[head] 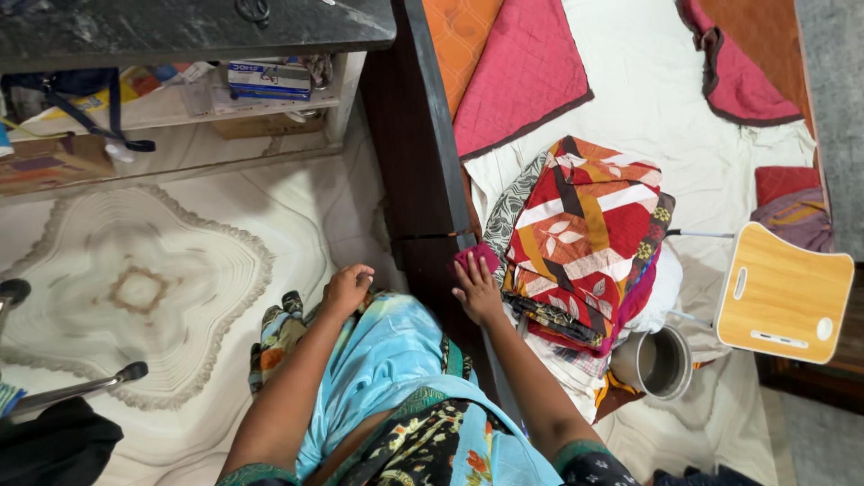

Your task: The person wipes the edge of a dark wooden bed frame with a pink cloth. They move along the side of the bed, repeatedly rubbing the frame's surface.

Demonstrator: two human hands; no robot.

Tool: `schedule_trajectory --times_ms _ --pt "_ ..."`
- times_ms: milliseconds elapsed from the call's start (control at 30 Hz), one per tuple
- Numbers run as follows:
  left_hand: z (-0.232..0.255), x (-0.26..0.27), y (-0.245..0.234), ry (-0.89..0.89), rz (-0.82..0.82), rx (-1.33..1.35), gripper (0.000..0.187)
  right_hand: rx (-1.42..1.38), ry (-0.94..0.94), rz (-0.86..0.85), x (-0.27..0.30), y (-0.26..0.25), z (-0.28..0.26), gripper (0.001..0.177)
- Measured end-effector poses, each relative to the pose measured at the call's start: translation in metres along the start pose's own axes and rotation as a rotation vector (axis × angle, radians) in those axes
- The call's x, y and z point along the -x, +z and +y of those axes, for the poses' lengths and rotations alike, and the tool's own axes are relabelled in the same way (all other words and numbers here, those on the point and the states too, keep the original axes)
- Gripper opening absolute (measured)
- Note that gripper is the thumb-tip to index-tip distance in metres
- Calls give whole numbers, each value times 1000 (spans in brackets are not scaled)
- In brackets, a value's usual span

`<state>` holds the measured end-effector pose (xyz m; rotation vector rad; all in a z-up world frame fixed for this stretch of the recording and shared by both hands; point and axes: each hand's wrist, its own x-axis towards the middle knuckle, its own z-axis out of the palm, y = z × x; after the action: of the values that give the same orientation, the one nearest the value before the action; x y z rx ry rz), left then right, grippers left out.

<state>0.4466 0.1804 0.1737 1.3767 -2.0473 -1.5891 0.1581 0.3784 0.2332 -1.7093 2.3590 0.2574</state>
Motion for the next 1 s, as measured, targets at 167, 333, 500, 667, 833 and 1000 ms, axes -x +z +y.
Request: schedule_trajectory --times_ms 167,333,500,667,833,1000 --pt "-4 27 -4 3 91 44 17 51 25 -125 -15 8 6 74" --pt "-30 63 26 -123 69 22 18 25 36 -77 -13 12 3 73" --pt "-70 112 94 51 97 68 17 -60 23 29 16 15 0 70" --pt "-63 154 125 -49 8 56 21 -16 7 31 109 16 -2 70" --pt "-47 181 133 -98 42 -8 22 -45 -62 4 183 25 8 70" --pt "-29 207 157 -3 61 11 20 -129 -149 67 163 46 25 65"
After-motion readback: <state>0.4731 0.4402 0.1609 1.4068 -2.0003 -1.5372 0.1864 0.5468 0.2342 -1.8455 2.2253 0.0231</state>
